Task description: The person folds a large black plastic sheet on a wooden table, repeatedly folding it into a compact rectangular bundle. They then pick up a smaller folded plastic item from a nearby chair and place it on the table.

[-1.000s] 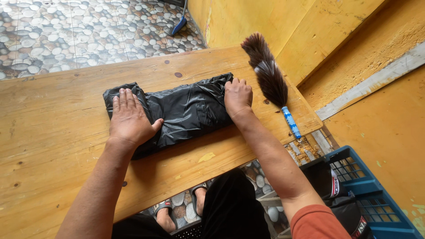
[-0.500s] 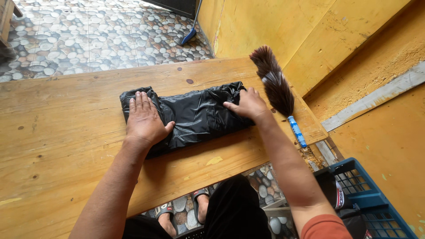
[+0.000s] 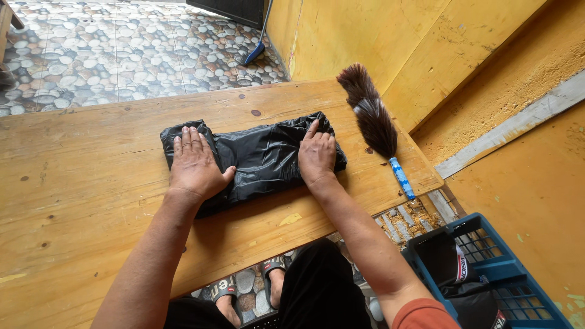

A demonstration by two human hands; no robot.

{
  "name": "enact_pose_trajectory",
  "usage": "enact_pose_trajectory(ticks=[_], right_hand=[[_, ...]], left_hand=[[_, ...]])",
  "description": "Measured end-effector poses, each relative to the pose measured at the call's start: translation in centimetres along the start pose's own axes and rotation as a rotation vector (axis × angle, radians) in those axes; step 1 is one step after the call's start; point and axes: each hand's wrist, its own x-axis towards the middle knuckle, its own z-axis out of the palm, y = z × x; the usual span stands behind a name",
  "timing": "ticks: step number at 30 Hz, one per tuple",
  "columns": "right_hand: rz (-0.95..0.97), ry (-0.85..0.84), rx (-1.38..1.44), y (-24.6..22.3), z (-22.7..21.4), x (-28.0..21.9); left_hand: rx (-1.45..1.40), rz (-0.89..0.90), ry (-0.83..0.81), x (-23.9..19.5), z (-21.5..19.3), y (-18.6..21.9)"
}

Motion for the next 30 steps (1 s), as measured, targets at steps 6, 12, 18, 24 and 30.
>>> enact_pose_trajectory(ticks=[6,12,18,24,30], right_hand=[[0.062,-0.268,0.392,1.5,1.0,1.1],[-0.108,-0.544,0.976,7.5,-8.0,1.3],[-0.080,-0.539,0.988,10.4,-5.9,2.1],[-0.121,-0.080,0.517,7.3,3.0,0.4],[0.057,0.064,0.401,5.8,-0.8,-1.5]], left_hand=[[-0.016,0.010,-0.019,-0.1,-0.1,-0.1],[-0.031,0.012,-0.022,-0.2,-0.2,-0.1],[-0.022,0.009,-0.047,-0.2,-0.6,-0.1],[-0.013,0.010,-0.046,-0.4,-0.8,0.0],[-0.020,0.016,-0.030,-0.7,-0.8,0.0]])
